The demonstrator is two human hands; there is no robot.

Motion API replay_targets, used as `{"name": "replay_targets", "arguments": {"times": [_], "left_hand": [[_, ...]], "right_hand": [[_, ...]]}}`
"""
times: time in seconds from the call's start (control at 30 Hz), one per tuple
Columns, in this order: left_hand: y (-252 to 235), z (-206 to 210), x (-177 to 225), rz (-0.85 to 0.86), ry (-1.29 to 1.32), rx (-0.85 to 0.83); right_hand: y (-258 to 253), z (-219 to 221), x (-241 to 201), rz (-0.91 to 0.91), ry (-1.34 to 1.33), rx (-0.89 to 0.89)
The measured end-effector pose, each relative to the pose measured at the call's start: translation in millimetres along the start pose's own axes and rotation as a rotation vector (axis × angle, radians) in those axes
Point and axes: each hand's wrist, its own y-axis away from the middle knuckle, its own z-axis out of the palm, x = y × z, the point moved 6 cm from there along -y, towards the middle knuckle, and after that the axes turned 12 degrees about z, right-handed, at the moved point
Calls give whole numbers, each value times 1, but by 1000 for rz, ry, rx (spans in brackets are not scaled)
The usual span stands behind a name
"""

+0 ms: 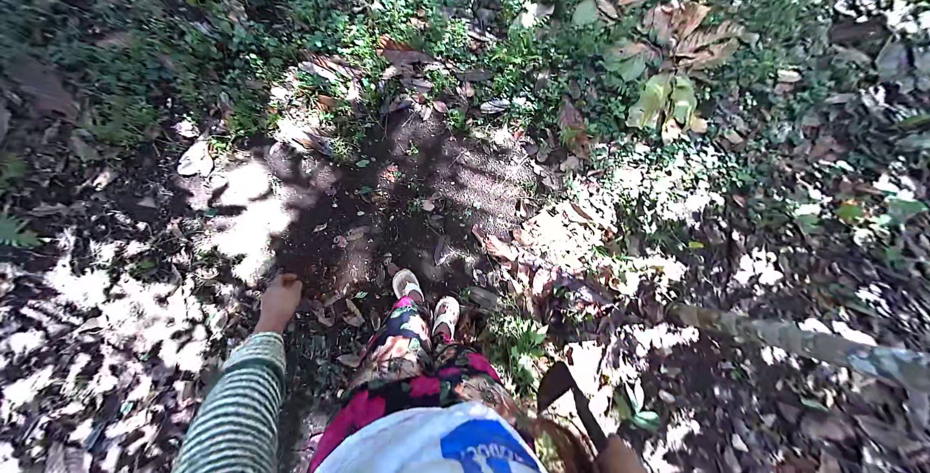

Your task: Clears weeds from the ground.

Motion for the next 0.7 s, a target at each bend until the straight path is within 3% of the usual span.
{"name": "replay_targets", "arguments": {"times": [0.07, 0.13, 0.23, 0.33, 0.47, 0.57, 0.7], "left_hand": [[19, 27, -13, -10, 33, -48], [40, 70, -25, -15, 19, -236], [60, 138, -44, -15, -88, -623], [58, 171, -50, -61, -156, -777], [5, 156, -8, -114, 112, -584], [-64, 124, 48, -69, 319, -400], [-114, 84, 124, 6, 557, -252]], "right_hand": [[-14, -13, -29, -89, 32, 99], [-24, -38, -63, -123, 116, 104], [-3, -100, -120, -140, 179, 127], [23, -160, -172, -147, 225, 243], [55, -242, -241, -153, 339, 352], [72, -306, -301, -173, 411, 369], [101, -373, -371, -200, 513, 445]]}}
